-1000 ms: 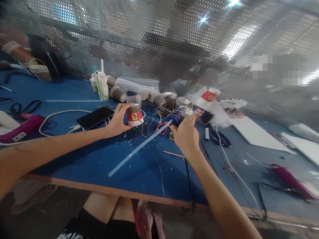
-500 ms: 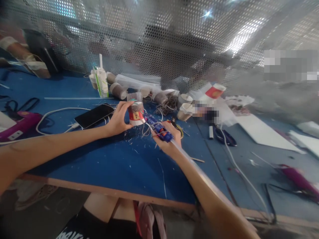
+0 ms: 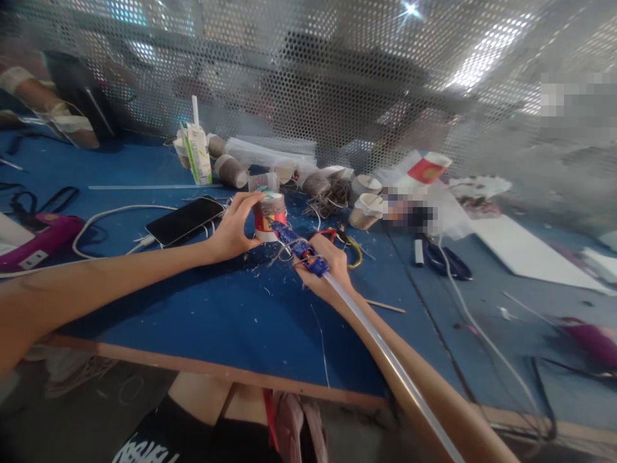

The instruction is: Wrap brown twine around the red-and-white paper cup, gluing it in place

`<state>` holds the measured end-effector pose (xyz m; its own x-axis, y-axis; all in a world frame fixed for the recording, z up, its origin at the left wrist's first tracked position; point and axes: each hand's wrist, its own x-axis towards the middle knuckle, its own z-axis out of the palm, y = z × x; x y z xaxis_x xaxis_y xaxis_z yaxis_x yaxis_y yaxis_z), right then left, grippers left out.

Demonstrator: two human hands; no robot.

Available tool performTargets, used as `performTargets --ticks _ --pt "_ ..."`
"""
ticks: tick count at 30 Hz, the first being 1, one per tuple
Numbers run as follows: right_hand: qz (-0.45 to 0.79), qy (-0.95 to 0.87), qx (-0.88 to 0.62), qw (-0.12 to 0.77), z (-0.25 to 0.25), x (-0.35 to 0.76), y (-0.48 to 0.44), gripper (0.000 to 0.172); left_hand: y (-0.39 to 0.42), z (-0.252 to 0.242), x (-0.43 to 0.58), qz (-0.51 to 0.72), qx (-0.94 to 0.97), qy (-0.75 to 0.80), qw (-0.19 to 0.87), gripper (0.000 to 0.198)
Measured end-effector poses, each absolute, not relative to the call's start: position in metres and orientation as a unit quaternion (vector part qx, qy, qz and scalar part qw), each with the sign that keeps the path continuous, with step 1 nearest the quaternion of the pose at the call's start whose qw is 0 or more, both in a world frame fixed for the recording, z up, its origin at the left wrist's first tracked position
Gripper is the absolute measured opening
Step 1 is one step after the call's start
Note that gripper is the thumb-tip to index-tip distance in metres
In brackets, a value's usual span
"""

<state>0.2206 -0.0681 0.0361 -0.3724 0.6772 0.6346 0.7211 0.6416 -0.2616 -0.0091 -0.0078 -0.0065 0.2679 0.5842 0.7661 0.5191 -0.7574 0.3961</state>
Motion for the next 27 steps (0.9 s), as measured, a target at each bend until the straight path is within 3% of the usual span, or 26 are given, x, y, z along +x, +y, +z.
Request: performTargets --ticks 27 --pt "-0.013 -0.816 -0.437 0.378 0.0386 0.2214 -0.0695 0.024 -0.0103 -0.0012 -0.0099 0.499 0.798 0.338 0.021 0.080"
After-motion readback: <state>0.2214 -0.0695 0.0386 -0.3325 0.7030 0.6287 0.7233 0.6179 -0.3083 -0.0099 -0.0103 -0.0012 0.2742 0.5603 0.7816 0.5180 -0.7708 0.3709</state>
